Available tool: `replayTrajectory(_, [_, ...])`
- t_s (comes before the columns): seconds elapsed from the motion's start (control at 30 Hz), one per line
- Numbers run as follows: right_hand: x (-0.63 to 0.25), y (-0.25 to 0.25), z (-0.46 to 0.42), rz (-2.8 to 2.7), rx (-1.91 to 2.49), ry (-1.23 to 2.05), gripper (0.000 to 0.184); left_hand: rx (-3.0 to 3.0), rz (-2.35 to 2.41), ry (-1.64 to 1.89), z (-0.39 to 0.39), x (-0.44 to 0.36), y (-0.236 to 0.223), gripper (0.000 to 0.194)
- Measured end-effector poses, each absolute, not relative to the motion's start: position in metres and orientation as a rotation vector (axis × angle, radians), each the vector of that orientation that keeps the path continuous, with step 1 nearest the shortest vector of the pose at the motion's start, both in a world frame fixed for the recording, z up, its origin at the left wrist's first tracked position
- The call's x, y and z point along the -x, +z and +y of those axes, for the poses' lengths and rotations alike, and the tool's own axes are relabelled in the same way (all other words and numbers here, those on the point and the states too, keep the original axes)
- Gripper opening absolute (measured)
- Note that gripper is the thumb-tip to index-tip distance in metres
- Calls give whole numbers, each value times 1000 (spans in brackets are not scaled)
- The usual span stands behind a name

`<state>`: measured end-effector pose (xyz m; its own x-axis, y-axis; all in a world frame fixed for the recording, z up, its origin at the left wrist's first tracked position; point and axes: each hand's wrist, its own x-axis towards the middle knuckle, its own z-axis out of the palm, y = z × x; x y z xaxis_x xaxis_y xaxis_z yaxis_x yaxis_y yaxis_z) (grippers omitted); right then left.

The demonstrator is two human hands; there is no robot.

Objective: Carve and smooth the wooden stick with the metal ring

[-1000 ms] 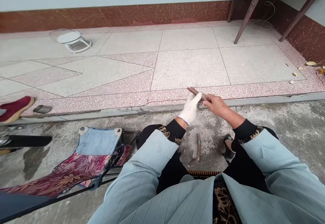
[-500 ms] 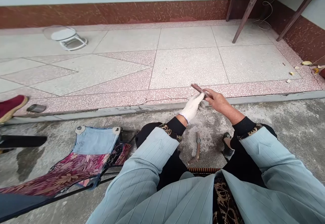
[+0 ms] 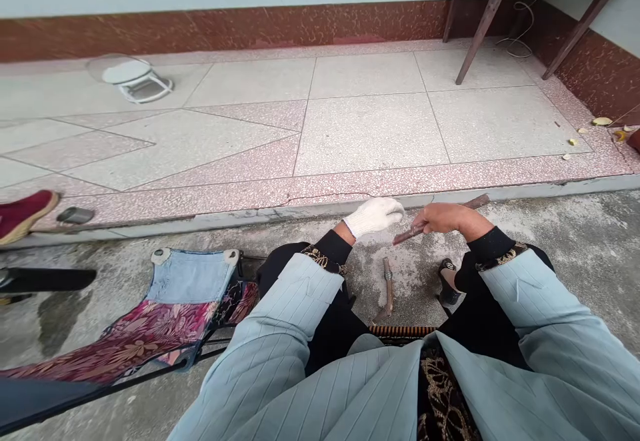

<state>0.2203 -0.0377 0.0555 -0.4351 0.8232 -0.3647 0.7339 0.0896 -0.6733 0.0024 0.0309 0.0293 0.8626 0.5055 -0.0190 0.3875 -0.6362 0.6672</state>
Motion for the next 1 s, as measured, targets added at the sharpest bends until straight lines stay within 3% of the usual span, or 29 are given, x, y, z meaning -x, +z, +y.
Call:
replayTrajectory(0.1, [-225, 71, -48, -2239, 1342, 1722, 26, -2174, 574, 230, 29, 3, 32, 20])
replayTrajectory(0.17, [-231, 81, -51, -2064, 1205, 1761, 35, -2044, 596, 254, 28, 3, 31, 23])
replayTrajectory(0.43, [-239, 63, -35, -1496, 1575, 1327, 53, -1839, 652, 314, 13, -10, 19, 34])
replayTrajectory(0.67, [-236, 47, -31, -2044, 2067, 711, 38, -2086, 502, 134, 9, -7, 21, 22])
replayTrajectory(0.73, [-233, 46, -35, -2242, 2034, 839, 30, -2153, 575, 180, 12, -5, 20, 19])
replayTrajectory(0.87, [-229, 53, -43, -2295, 1493, 1627, 18, -2233, 666, 284, 20, 0, 18, 16])
replayTrajectory(1.0, [-236, 78, -49, -2069, 1139, 1994, 37, -2197, 595, 331, 22, 1, 21, 20])
